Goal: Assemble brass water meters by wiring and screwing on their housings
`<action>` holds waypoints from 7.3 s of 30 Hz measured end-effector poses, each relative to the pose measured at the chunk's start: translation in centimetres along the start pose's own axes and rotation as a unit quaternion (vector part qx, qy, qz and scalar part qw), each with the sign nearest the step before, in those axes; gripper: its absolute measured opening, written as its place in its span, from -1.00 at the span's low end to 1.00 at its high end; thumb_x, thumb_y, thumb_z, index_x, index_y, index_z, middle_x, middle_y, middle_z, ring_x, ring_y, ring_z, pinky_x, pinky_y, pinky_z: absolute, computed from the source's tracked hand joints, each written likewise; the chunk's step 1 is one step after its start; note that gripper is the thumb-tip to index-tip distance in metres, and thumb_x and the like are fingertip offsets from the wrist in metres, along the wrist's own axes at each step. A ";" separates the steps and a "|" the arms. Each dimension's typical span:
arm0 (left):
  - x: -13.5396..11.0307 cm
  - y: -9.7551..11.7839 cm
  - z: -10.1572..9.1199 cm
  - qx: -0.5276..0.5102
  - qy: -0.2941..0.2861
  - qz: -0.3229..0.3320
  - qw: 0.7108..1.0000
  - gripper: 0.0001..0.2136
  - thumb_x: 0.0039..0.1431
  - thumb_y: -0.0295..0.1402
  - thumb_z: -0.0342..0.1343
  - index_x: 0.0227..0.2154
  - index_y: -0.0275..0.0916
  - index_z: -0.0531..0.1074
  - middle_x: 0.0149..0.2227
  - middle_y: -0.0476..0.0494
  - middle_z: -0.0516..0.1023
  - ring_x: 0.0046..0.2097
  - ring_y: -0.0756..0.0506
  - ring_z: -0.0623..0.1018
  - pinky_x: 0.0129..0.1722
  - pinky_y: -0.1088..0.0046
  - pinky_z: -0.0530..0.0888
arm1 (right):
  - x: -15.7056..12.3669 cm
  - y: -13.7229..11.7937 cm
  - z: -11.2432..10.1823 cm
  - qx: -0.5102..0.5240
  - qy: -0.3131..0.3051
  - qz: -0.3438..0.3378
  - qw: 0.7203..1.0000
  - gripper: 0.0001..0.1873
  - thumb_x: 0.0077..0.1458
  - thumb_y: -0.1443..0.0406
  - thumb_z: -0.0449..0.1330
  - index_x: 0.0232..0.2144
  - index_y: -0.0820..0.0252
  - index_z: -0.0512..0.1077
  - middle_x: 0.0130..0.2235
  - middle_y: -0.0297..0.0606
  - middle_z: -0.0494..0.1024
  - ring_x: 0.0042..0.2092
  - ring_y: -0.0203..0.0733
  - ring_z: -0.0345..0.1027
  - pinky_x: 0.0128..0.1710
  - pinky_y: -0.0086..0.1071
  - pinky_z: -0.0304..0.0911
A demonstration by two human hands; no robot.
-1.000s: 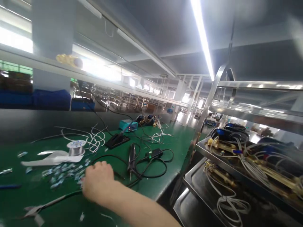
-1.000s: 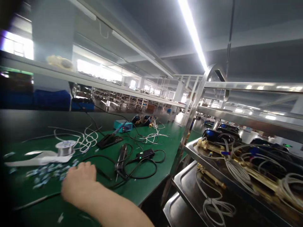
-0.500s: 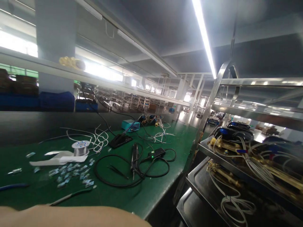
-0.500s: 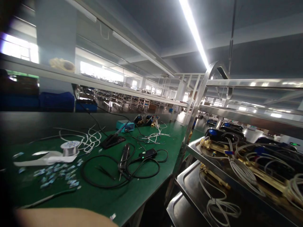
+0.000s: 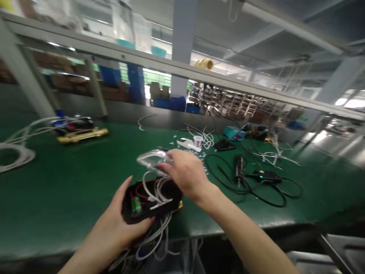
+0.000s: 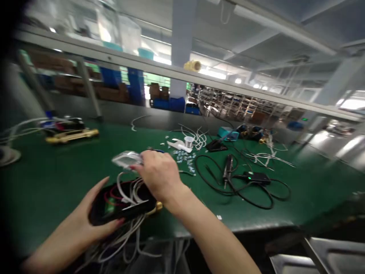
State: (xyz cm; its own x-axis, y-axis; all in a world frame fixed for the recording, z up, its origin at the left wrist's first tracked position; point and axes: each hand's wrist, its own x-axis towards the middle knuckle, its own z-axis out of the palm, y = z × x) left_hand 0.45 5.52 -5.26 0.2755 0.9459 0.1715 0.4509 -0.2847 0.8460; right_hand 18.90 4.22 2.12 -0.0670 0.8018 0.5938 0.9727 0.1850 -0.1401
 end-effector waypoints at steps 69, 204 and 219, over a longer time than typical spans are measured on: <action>-8.8 -5.6 5.5 0.283 0.012 0.368 0.885 -0.61 0.28 -0.54 -0.27 -0.04 -0.25 0.43 -0.01 -0.08 0.53 -0.02 -0.08 0.45 0.02 0.32 0.27 | -13.4 4.2 2.9 0.177 -0.299 0.269 0.898 -0.71 0.19 0.12 -0.01 -0.22 0.14 0.40 -0.49 -0.32 0.50 -0.44 -0.18 0.39 -0.42 -0.33 0.19; -9.0 -5.5 6.2 0.085 0.201 0.144 0.965 -0.89 0.17 -0.55 0.00 -0.27 -0.26 0.36 -0.49 -0.02 0.50 -0.42 0.01 0.52 -0.43 0.55 0.43 | -5.3 -2.0 -1.5 -0.172 -0.155 -0.558 0.797 -0.67 0.14 0.50 -0.03 -0.15 0.27 0.47 -0.25 -0.27 0.55 -0.30 -0.23 0.36 -0.35 -0.32 0.14; -9.3 -6.0 5.5 -0.019 0.131 0.095 0.987 -0.85 0.17 -0.52 0.03 -0.25 -0.18 0.41 -0.47 0.07 0.52 -0.51 0.09 0.45 -0.48 0.62 0.39 | -5.9 -0.6 -1.3 -0.171 -0.146 -0.560 0.797 -0.43 0.17 0.56 -0.32 -0.13 0.29 0.45 -0.19 -0.21 0.50 -0.24 -0.19 0.30 -0.26 -0.29 0.10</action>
State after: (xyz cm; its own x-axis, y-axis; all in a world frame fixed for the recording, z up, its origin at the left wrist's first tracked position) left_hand -0.19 -2.37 -14.71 0.1207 0.8847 0.4502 0.3785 -0.4603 0.8031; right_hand 19.02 -1.42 -0.27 -0.9365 0.3499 -0.0216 0.2669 0.7516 0.6032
